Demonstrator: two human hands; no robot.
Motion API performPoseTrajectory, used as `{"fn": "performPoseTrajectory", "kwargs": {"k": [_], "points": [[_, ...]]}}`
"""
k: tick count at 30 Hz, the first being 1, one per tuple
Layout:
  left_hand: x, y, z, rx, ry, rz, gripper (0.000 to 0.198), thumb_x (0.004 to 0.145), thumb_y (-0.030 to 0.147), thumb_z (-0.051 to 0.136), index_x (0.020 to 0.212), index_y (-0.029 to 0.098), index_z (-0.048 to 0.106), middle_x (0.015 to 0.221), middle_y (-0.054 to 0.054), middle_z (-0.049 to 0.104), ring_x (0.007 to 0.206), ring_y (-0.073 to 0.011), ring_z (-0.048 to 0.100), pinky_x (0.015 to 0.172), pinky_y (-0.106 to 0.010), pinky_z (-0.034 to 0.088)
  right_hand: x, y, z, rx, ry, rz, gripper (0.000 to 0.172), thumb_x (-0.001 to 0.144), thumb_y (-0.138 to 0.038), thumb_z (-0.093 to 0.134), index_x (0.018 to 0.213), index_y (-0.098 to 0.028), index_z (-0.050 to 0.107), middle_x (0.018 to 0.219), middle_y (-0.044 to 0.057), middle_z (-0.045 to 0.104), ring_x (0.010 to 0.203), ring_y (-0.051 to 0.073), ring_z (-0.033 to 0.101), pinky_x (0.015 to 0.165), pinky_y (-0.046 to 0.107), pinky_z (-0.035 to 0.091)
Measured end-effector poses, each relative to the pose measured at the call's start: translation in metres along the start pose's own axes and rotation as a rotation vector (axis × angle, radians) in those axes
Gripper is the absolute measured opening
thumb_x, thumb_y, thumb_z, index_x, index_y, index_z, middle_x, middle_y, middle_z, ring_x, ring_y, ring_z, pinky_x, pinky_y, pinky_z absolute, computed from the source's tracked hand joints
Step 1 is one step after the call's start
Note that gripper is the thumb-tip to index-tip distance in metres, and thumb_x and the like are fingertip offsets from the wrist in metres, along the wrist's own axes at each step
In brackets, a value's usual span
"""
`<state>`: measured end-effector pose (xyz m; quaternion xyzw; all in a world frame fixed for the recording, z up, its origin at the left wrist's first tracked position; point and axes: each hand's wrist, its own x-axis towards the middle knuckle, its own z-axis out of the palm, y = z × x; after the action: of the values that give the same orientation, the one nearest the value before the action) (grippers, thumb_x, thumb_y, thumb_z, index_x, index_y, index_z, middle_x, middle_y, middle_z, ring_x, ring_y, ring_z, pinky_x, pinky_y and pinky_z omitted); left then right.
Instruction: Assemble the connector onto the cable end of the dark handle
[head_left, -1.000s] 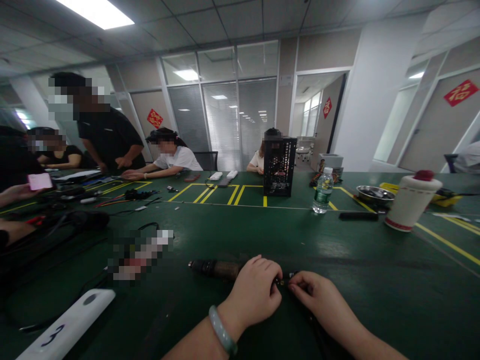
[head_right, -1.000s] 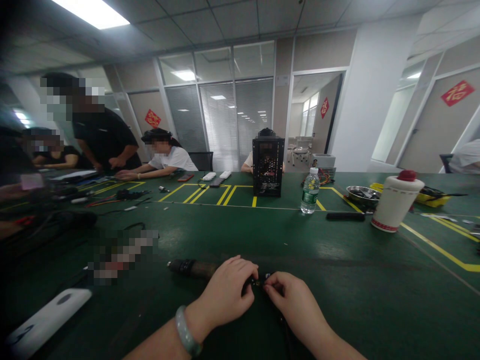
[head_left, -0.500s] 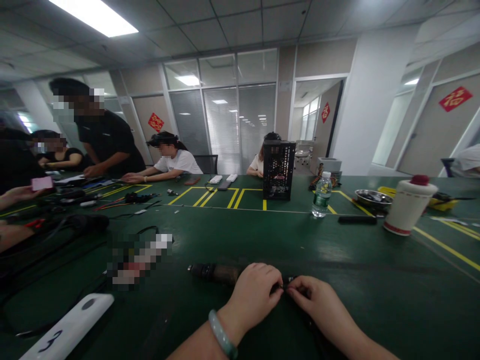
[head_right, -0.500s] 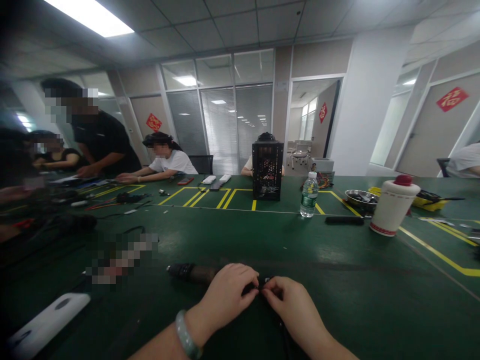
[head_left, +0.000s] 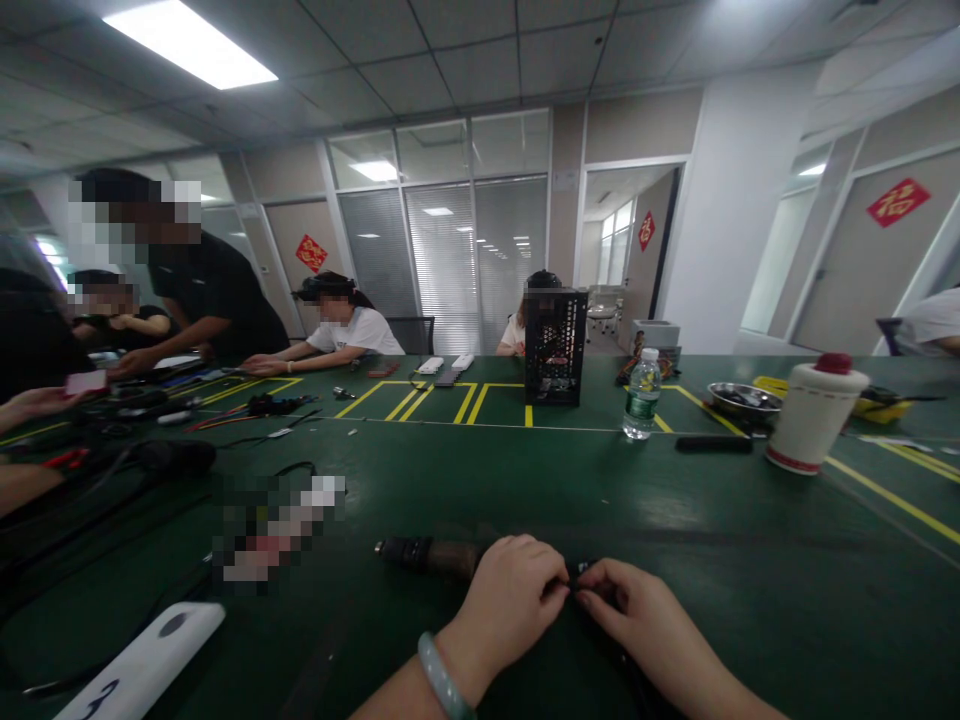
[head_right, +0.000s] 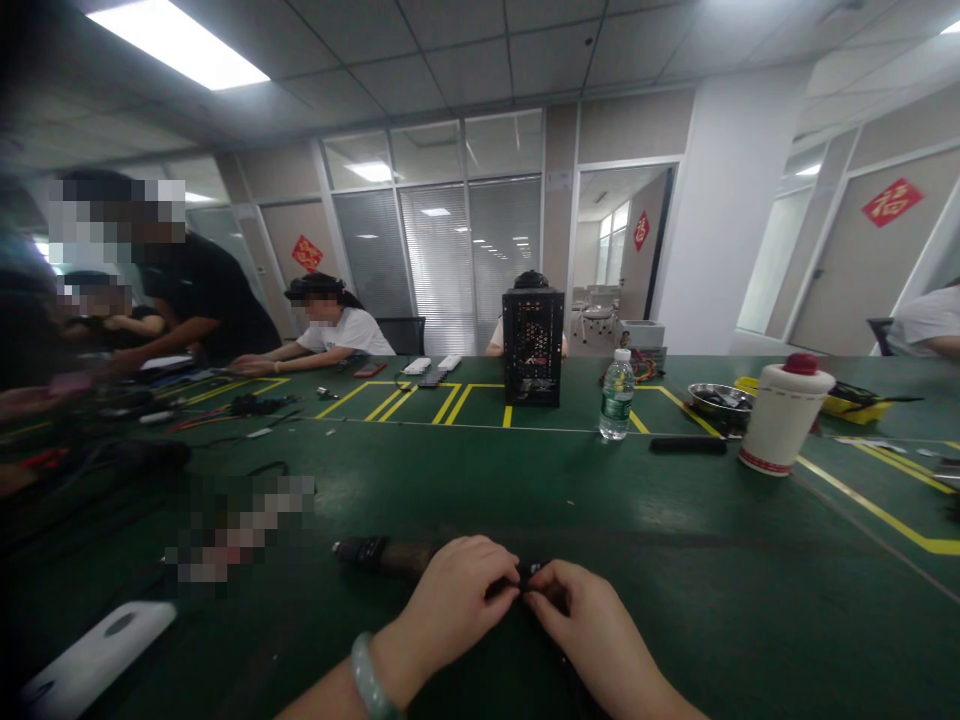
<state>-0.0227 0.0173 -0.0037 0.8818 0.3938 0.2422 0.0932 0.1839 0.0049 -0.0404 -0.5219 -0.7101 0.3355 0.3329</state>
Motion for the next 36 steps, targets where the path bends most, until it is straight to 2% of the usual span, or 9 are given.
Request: {"fn": "performPoseTrajectory", "kwargs": {"k": [11, 18, 27, 32, 36], "points": [[0.0001, 0.0004, -0.0007, -0.007, -0.009, -0.028, 0.009, 0.088, 0.018, 0.070, 0.094, 0.024, 0.066, 0.097, 0.003, 0.067, 0.095, -0.0195, 0.058, 0.085, -0.033, 0.040, -0.0005, -0.0006, -0.0017, -0.016, 0.013, -0.001, 0.010, 0.088, -0.025, 0.061, 0.088, -0.023, 0.070, 0.081, -0.001, 0.072, 0.075, 0.018, 0.067, 0.066, 0.022, 0.047], [0.0002, 0.0011, -0.0006, 0.028, -0.006, -0.094, 0.015, 0.087, 0.022, 0.073, 0.096, 0.024, 0.061, 0.094, 0.004, 0.063, 0.090, -0.0190, 0.057, 0.079, -0.032, 0.040, -0.0002, -0.0016, -0.0017, -0.026, 0.026, 0.007, 0.011, 0.088, -0.026, 0.060, 0.084, -0.022, 0.069, 0.081, 0.000, 0.071, 0.074, 0.019, 0.067, 0.065, 0.023, 0.046], [-0.0006, 0.0005, -0.0030, 0.001, -0.028, -0.014, 0.018, 0.085, 0.012, 0.068, 0.096, 0.024, 0.061, 0.097, 0.005, 0.064, 0.095, -0.0181, 0.056, 0.083, -0.031, 0.039, -0.0011, -0.0057, -0.0031, -0.056, 0.028, -0.001, 0.012, 0.087, -0.026, 0.059, 0.083, -0.021, 0.069, 0.080, 0.000, 0.072, 0.073, 0.019, 0.066, 0.065, 0.023, 0.046], [-0.0008, -0.0003, -0.0014, -0.022, -0.007, -0.042, 0.021, 0.085, 0.015, 0.069, 0.101, 0.024, 0.060, 0.102, 0.002, 0.064, 0.097, -0.0200, 0.057, 0.086, -0.032, 0.040, 0.0006, -0.0034, -0.0019, -0.048, 0.033, -0.004, 0.011, 0.086, -0.023, 0.060, 0.080, -0.021, 0.068, 0.077, -0.001, 0.071, 0.071, 0.018, 0.066, 0.063, 0.023, 0.045], [-0.0009, 0.0010, -0.0028, -0.029, -0.020, -0.041, 0.016, 0.086, 0.015, 0.068, 0.096, 0.023, 0.060, 0.105, 0.001, 0.065, 0.100, -0.0212, 0.057, 0.089, -0.034, 0.041, 0.0002, -0.0027, -0.0016, -0.045, 0.032, -0.012, 0.010, 0.087, -0.023, 0.060, 0.080, -0.022, 0.068, 0.078, -0.001, 0.071, 0.072, 0.018, 0.066, 0.064, 0.023, 0.045]]}}
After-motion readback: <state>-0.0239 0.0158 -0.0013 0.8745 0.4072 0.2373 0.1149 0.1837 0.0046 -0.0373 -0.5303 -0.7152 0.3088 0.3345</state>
